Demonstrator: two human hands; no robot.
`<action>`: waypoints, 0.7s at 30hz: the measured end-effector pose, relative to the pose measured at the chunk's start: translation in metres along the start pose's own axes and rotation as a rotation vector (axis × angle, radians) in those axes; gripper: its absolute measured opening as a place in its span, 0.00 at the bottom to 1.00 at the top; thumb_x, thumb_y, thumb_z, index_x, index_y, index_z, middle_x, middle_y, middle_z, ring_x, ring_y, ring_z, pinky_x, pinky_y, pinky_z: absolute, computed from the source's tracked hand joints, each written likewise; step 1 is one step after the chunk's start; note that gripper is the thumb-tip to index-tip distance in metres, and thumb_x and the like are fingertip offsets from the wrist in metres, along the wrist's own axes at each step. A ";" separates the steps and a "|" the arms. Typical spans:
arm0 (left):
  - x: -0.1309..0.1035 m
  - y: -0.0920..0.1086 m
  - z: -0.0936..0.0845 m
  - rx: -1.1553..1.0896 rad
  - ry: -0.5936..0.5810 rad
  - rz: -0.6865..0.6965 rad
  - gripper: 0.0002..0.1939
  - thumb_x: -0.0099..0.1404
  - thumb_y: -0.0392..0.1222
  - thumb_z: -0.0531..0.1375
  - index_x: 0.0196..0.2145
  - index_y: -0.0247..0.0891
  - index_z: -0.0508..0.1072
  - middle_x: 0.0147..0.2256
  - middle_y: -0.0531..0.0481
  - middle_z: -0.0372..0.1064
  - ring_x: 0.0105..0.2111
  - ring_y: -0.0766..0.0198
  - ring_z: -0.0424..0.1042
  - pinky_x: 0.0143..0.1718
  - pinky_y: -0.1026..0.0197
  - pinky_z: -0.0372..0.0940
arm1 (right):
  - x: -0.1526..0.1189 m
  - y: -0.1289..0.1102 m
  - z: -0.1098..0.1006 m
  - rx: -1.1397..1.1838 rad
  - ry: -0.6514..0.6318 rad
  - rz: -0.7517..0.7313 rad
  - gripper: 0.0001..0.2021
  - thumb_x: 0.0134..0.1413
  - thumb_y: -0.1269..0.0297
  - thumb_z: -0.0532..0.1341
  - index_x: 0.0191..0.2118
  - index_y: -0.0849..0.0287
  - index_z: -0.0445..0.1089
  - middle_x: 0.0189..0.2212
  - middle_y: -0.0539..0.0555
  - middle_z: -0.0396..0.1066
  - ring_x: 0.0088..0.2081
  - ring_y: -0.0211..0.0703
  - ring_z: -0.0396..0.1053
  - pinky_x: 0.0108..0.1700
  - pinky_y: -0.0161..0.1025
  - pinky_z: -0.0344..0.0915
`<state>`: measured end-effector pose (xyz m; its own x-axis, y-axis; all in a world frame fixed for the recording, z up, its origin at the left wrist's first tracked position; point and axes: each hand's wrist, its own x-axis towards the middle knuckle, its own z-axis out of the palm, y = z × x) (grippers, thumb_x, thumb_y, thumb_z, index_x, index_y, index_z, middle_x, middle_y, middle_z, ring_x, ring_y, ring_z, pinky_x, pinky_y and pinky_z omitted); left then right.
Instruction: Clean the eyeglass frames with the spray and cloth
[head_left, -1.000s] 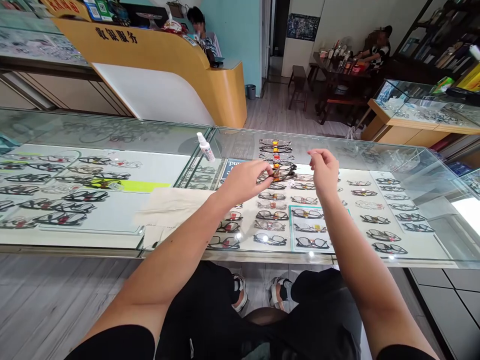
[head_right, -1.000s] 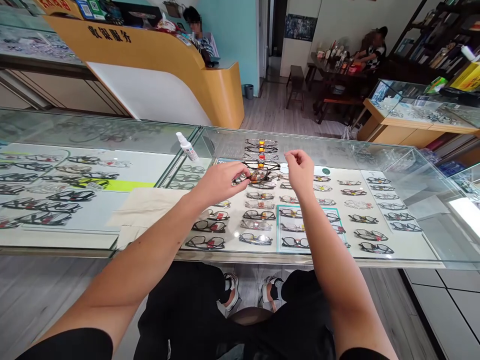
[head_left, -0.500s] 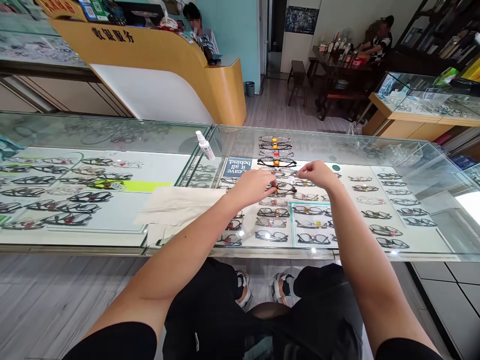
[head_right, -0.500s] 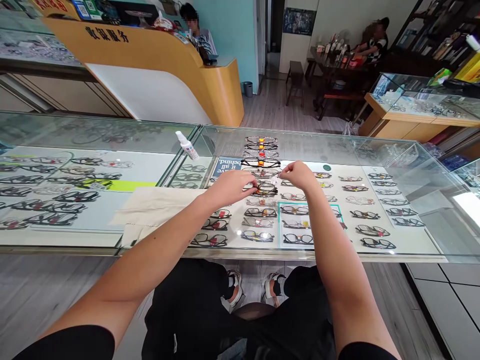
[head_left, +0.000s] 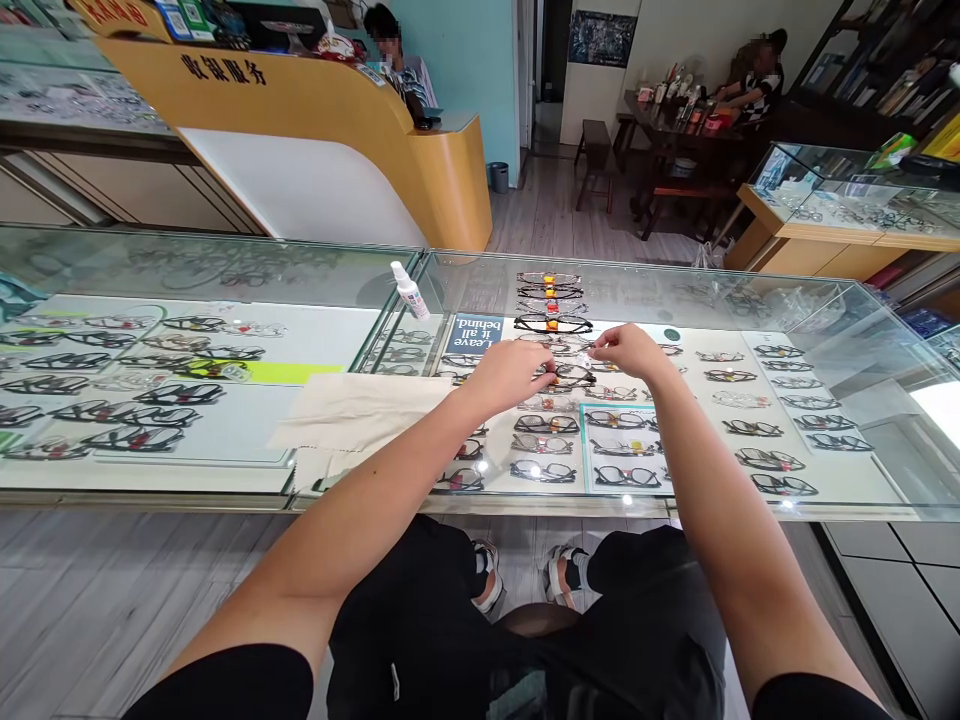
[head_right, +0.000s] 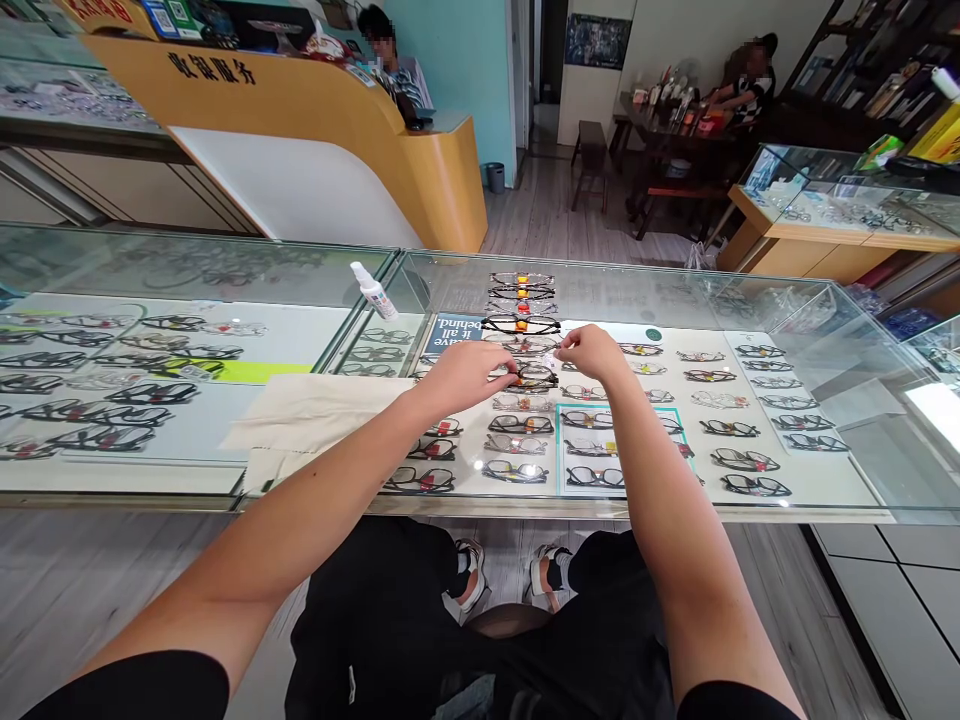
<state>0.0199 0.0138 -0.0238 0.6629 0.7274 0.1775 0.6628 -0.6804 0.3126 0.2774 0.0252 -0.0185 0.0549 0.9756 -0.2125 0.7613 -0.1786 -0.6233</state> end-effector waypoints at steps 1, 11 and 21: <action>0.000 0.001 -0.001 0.012 -0.011 -0.003 0.10 0.74 0.45 0.61 0.40 0.40 0.82 0.44 0.44 0.83 0.45 0.50 0.79 0.42 0.54 0.65 | -0.001 -0.001 0.000 -0.003 -0.003 0.008 0.11 0.53 0.56 0.73 0.32 0.56 0.76 0.24 0.48 0.68 0.25 0.37 0.58 0.33 0.42 0.54; 0.000 0.006 -0.002 0.038 -0.069 -0.004 0.11 0.76 0.45 0.59 0.45 0.40 0.81 0.46 0.46 0.83 0.48 0.50 0.79 0.45 0.53 0.66 | -0.006 -0.006 -0.005 0.060 0.032 -0.039 0.09 0.57 0.57 0.70 0.38 0.56 0.80 0.25 0.46 0.65 0.25 0.37 0.55 0.32 0.42 0.51; -0.003 0.000 -0.004 -0.062 0.349 -0.050 0.17 0.78 0.50 0.59 0.54 0.37 0.80 0.50 0.41 0.82 0.51 0.48 0.78 0.53 0.50 0.66 | -0.020 -0.014 -0.017 0.184 0.317 -0.431 0.12 0.61 0.54 0.67 0.39 0.57 0.82 0.25 0.48 0.66 0.29 0.40 0.59 0.34 0.42 0.55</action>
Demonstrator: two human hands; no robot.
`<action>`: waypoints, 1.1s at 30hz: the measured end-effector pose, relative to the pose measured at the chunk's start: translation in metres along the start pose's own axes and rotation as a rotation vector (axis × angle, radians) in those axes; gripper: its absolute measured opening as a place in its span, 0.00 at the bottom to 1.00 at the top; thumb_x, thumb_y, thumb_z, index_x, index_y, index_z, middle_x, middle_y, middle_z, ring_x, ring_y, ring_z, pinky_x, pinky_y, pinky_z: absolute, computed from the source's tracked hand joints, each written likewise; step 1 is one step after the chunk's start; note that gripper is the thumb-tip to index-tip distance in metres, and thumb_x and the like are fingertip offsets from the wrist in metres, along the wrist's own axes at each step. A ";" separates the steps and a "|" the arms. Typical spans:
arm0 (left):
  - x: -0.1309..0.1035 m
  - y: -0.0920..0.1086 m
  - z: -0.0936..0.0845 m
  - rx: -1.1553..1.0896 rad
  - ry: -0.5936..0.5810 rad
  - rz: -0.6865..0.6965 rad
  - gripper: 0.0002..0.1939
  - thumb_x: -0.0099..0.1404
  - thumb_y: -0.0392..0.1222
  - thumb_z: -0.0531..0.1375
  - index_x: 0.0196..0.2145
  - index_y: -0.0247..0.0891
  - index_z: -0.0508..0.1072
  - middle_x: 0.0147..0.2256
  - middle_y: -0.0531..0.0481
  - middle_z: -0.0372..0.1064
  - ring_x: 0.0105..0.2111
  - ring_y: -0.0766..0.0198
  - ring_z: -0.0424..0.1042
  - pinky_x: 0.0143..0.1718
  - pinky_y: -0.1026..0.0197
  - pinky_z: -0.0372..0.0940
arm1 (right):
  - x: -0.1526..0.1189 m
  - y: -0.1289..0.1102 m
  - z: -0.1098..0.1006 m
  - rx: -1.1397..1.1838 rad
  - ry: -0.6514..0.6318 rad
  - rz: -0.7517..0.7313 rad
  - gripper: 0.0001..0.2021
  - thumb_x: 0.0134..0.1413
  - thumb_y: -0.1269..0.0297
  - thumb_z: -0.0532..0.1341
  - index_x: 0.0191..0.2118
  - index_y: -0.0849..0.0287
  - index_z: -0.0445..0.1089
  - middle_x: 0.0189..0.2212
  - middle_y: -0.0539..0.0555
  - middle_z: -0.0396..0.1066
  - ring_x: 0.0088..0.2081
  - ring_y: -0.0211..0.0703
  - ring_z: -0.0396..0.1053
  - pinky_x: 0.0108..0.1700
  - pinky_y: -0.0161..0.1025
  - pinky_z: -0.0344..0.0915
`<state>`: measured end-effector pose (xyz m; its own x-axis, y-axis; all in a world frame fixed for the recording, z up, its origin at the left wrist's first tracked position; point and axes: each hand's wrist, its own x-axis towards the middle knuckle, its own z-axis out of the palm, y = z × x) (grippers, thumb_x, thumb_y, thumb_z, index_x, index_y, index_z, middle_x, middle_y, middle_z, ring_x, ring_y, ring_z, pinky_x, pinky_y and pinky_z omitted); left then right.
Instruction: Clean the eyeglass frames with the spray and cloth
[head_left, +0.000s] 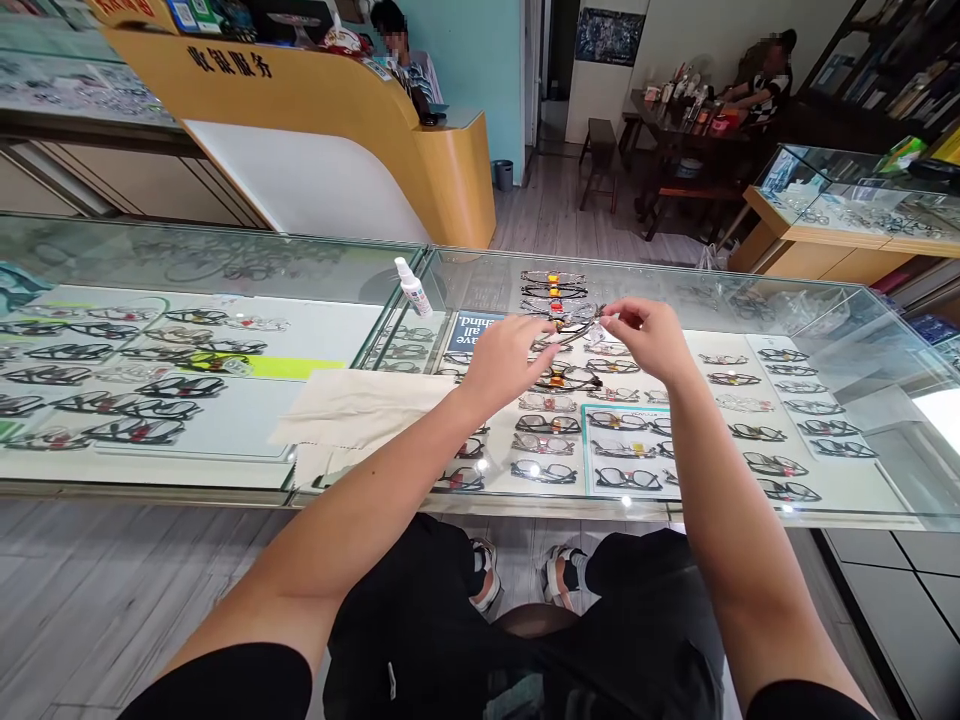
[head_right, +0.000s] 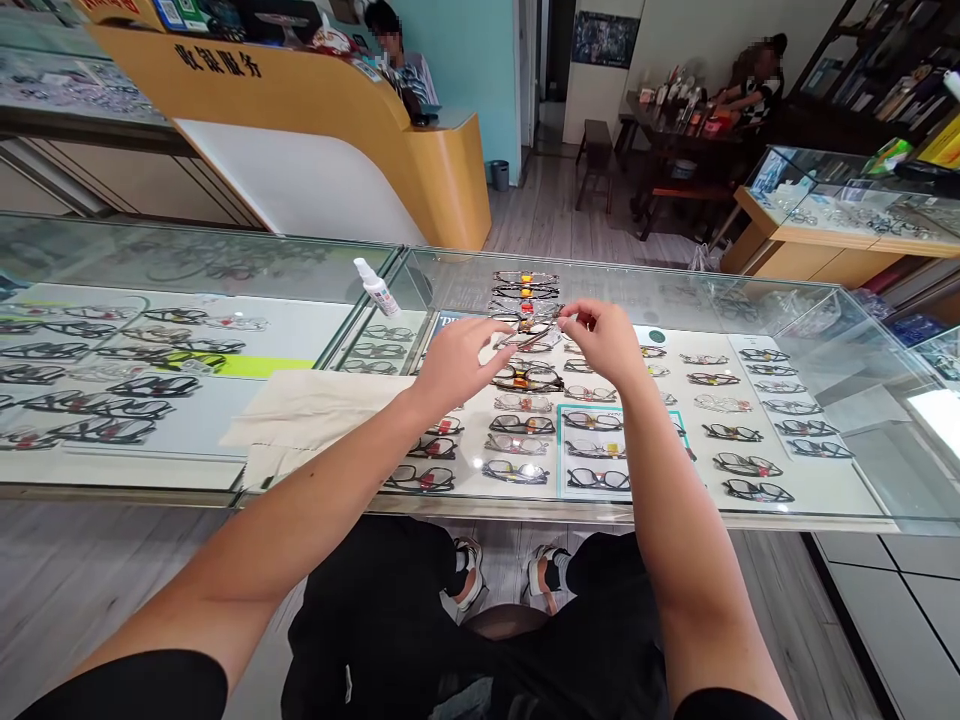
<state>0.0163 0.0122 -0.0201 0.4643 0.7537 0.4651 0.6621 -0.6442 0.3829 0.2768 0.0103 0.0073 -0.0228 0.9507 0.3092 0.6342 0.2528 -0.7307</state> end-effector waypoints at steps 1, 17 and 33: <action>0.000 -0.001 -0.001 -0.009 0.055 -0.018 0.17 0.78 0.50 0.60 0.55 0.37 0.80 0.49 0.41 0.82 0.50 0.49 0.78 0.52 0.51 0.66 | -0.002 -0.005 -0.002 0.000 0.038 -0.055 0.11 0.62 0.55 0.67 0.39 0.57 0.81 0.25 0.48 0.67 0.29 0.40 0.60 0.35 0.42 0.56; 0.002 0.016 -0.020 -0.310 0.241 0.070 0.11 0.73 0.50 0.67 0.43 0.42 0.85 0.31 0.50 0.75 0.34 0.59 0.69 0.40 0.54 0.63 | -0.033 -0.063 -0.013 0.131 0.212 -0.451 0.13 0.69 0.48 0.67 0.40 0.51 0.79 0.28 0.49 0.68 0.31 0.42 0.64 0.37 0.43 0.64; 0.001 0.017 -0.010 -0.704 0.194 -0.238 0.16 0.67 0.56 0.70 0.39 0.40 0.86 0.28 0.51 0.71 0.28 0.65 0.61 0.32 0.58 0.59 | -0.028 -0.043 0.001 0.338 0.109 -0.193 0.19 0.64 0.41 0.68 0.44 0.52 0.81 0.35 0.52 0.77 0.35 0.43 0.69 0.39 0.44 0.67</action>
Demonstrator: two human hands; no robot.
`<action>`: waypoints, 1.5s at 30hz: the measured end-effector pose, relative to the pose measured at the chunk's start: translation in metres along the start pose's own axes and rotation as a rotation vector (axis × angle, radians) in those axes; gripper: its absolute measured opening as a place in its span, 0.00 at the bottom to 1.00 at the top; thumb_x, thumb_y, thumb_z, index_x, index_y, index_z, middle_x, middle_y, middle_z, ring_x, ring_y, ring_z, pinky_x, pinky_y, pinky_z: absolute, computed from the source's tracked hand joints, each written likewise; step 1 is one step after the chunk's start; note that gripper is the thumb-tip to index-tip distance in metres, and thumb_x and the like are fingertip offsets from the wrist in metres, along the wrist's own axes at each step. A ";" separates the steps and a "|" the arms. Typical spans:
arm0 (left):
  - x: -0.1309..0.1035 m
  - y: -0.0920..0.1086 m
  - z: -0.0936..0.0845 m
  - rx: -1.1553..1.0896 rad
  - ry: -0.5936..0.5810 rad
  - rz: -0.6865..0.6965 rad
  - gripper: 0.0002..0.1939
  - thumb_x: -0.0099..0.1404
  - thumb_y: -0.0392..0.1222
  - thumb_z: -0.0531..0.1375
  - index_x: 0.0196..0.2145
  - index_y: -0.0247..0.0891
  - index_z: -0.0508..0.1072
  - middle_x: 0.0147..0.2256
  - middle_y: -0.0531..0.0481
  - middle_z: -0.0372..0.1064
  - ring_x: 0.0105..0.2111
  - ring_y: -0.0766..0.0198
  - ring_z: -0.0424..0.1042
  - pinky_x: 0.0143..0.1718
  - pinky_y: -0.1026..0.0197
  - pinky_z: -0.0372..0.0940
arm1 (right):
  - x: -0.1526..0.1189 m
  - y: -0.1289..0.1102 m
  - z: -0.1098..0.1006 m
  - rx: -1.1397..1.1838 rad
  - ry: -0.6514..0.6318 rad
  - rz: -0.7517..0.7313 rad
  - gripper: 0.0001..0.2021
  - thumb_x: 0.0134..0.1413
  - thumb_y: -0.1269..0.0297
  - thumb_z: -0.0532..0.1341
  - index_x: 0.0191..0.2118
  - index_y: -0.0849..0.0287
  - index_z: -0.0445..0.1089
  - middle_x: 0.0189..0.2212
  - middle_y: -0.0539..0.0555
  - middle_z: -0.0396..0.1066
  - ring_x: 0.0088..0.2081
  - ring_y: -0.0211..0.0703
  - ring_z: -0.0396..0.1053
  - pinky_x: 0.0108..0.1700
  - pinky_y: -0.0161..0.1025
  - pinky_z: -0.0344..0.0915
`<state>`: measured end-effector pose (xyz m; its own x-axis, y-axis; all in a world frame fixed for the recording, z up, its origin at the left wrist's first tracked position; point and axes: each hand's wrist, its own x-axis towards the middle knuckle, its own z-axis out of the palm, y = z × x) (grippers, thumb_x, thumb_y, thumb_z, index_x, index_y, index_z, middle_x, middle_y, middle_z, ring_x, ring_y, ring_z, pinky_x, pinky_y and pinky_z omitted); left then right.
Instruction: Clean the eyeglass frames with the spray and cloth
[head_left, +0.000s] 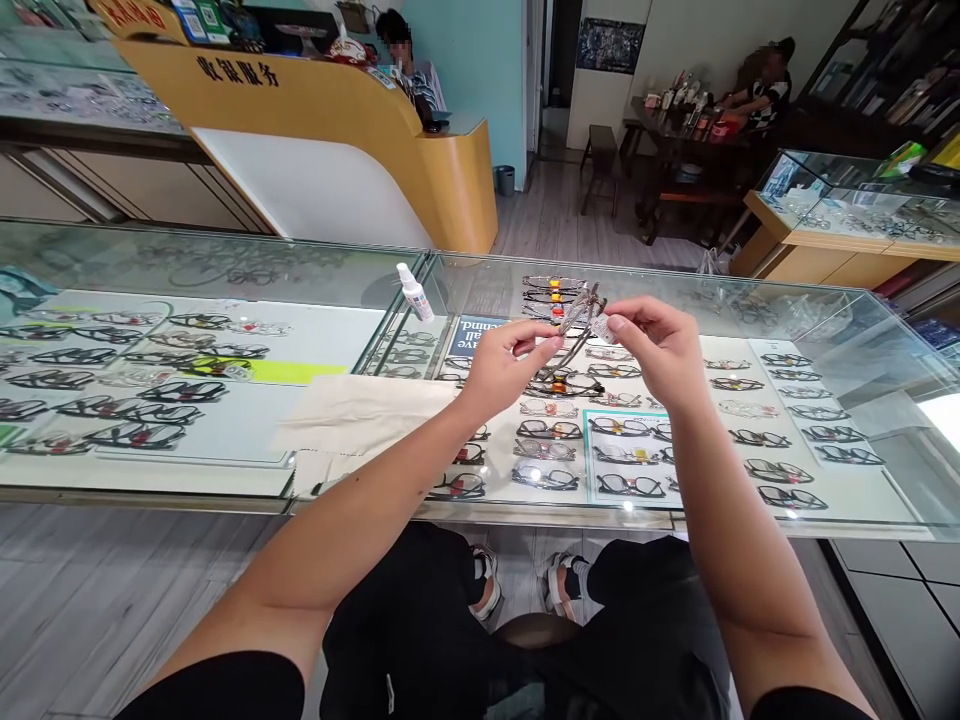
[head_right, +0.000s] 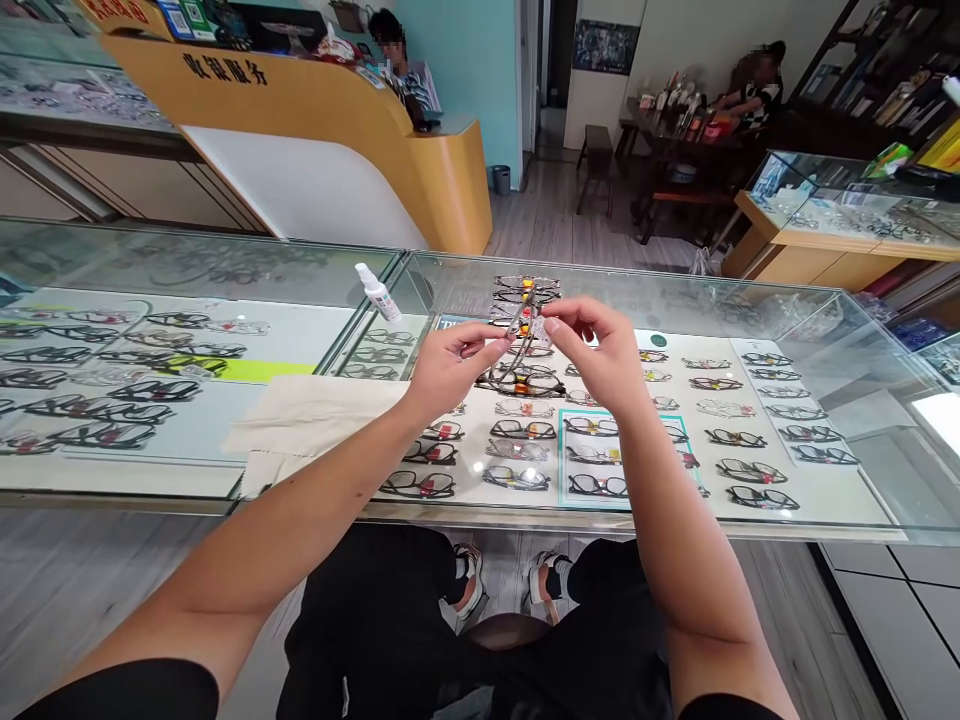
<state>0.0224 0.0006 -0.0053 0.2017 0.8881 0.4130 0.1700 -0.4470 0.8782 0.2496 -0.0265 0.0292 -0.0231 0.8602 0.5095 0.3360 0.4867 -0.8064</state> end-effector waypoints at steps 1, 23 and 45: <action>0.000 0.000 0.000 0.011 0.010 0.006 0.16 0.67 0.56 0.69 0.39 0.40 0.86 0.28 0.51 0.72 0.28 0.65 0.61 0.33 0.58 0.59 | 0.000 -0.001 0.000 -0.019 0.006 -0.002 0.18 0.65 0.42 0.67 0.42 0.52 0.81 0.35 0.53 0.77 0.35 0.43 0.69 0.39 0.44 0.67; 0.001 0.009 -0.007 0.036 -0.025 -0.032 0.15 0.65 0.54 0.70 0.34 0.40 0.81 0.23 0.56 0.61 0.26 0.66 0.57 0.32 0.59 0.55 | -0.002 0.002 0.013 -0.386 0.181 -0.227 0.11 0.68 0.57 0.63 0.32 0.52 0.69 0.29 0.51 0.71 0.34 0.45 0.65 0.41 0.46 0.62; 0.005 0.011 -0.011 -0.146 -0.153 -0.143 0.20 0.63 0.60 0.71 0.34 0.40 0.80 0.23 0.56 0.57 0.23 0.69 0.50 0.26 0.60 0.44 | -0.004 0.004 0.022 -0.254 0.059 -0.083 0.11 0.64 0.60 0.61 0.30 0.53 0.63 0.27 0.49 0.65 0.33 0.43 0.62 0.39 0.43 0.60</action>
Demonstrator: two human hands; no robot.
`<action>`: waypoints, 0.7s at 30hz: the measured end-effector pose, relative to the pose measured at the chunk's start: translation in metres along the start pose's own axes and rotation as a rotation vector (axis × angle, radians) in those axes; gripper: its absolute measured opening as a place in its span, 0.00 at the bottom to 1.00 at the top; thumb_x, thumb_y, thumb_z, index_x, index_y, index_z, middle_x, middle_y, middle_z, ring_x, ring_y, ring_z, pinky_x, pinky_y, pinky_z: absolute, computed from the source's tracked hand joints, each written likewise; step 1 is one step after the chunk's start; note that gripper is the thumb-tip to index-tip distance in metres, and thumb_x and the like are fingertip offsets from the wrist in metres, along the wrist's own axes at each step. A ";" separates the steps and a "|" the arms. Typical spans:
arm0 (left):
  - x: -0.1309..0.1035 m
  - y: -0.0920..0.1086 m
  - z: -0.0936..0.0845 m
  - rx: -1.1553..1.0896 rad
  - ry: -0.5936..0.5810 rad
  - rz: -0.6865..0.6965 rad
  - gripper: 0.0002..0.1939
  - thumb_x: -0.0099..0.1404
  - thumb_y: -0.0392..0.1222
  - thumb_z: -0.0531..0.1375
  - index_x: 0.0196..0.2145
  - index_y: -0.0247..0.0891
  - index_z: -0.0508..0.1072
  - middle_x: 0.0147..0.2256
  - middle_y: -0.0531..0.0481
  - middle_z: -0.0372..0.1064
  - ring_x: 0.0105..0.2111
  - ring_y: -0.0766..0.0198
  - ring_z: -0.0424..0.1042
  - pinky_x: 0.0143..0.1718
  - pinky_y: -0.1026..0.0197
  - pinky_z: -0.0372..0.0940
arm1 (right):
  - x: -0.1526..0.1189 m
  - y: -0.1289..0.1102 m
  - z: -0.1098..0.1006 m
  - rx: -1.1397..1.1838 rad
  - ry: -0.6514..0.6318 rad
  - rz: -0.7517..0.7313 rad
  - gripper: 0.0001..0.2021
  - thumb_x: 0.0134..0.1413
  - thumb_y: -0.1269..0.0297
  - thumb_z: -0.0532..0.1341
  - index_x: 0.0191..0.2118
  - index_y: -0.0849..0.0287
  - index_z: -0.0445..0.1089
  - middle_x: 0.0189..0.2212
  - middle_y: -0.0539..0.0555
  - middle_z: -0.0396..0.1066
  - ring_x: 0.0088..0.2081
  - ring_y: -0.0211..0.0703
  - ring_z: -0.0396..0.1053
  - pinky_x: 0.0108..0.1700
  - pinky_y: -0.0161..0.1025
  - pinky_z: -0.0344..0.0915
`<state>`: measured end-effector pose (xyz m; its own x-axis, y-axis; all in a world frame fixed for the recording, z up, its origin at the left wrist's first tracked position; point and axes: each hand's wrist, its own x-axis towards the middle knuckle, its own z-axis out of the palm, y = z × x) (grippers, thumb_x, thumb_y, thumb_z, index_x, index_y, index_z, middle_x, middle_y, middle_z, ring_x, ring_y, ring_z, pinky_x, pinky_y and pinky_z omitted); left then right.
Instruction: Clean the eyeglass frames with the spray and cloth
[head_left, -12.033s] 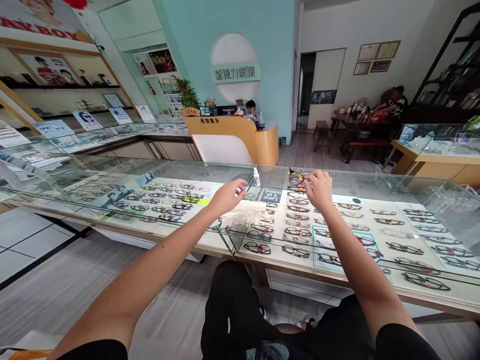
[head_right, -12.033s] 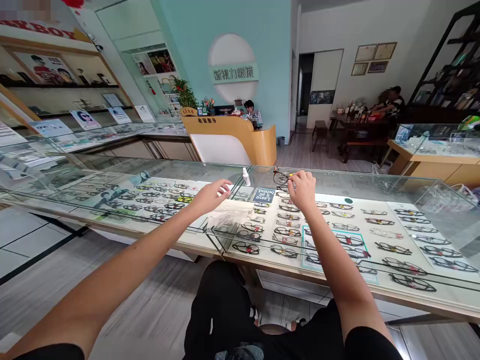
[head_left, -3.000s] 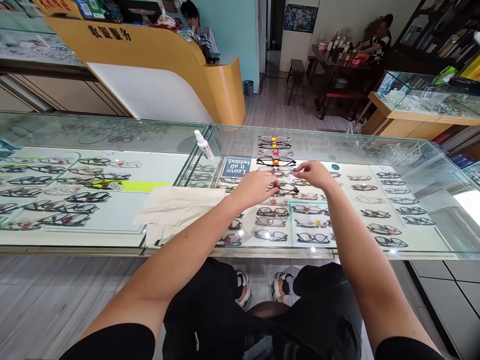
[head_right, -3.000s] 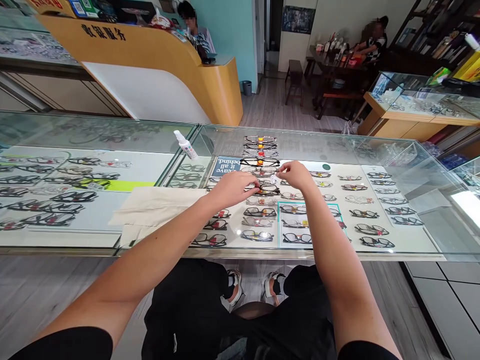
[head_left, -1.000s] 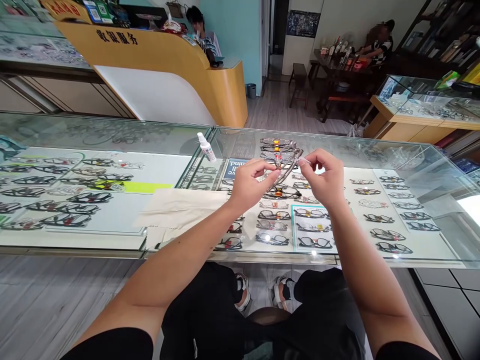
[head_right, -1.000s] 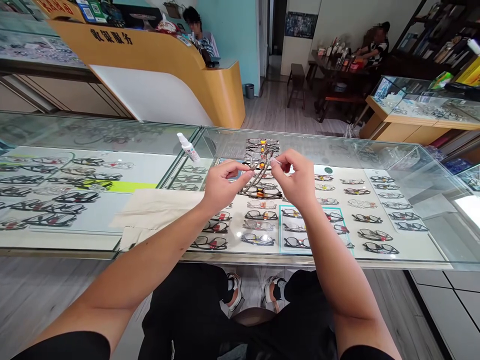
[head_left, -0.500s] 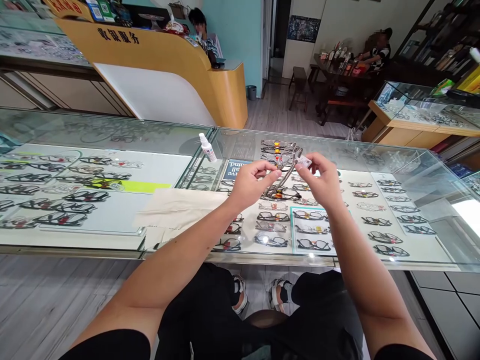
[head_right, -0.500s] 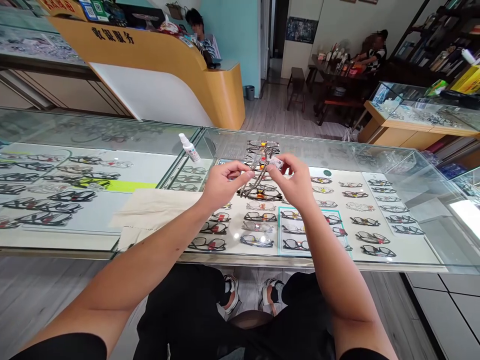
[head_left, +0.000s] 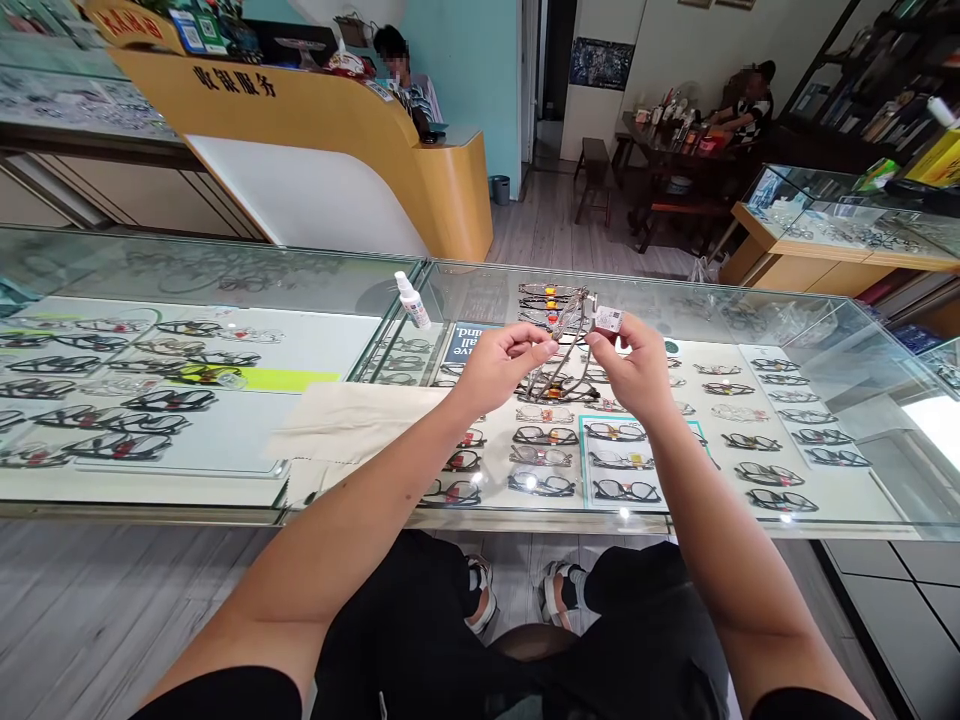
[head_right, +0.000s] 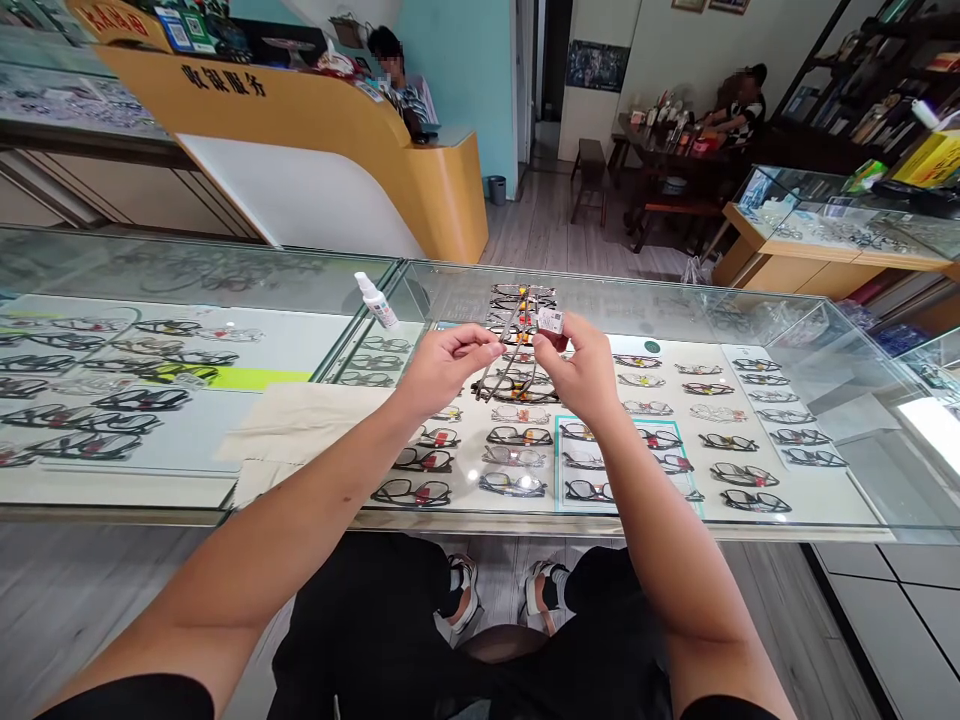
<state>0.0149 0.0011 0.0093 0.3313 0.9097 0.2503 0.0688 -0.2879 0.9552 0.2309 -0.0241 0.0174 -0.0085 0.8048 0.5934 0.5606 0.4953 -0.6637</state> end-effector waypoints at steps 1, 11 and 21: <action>0.000 0.001 -0.001 0.012 -0.005 -0.002 0.19 0.63 0.60 0.71 0.34 0.40 0.80 0.23 0.56 0.58 0.23 0.69 0.50 0.25 0.60 0.44 | 0.000 0.000 -0.001 -0.045 0.003 -0.024 0.11 0.64 0.60 0.60 0.30 0.53 0.63 0.28 0.50 0.66 0.33 0.44 0.63 0.40 0.43 0.60; 0.006 0.003 -0.013 0.097 -0.006 0.003 0.17 0.64 0.57 0.69 0.32 0.40 0.78 0.23 0.56 0.60 0.23 0.68 0.52 0.26 0.61 0.47 | 0.000 0.011 -0.006 -0.156 -0.006 0.010 0.10 0.77 0.54 0.54 0.45 0.52 0.67 0.35 0.53 0.77 0.35 0.48 0.71 0.42 0.45 0.61; 0.009 0.012 -0.030 0.156 -0.069 -0.096 0.15 0.62 0.53 0.69 0.30 0.39 0.77 0.21 0.57 0.54 0.22 0.69 0.47 0.26 0.61 0.42 | 0.008 0.017 -0.023 -0.271 0.049 -0.119 0.11 0.76 0.53 0.57 0.42 0.52 0.71 0.35 0.53 0.76 0.38 0.48 0.69 0.48 0.49 0.60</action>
<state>-0.0090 0.0150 0.0279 0.3799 0.9140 0.1427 0.2467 -0.2488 0.9366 0.2596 -0.0173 0.0215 -0.0508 0.7262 0.6856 0.7589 0.4743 -0.4462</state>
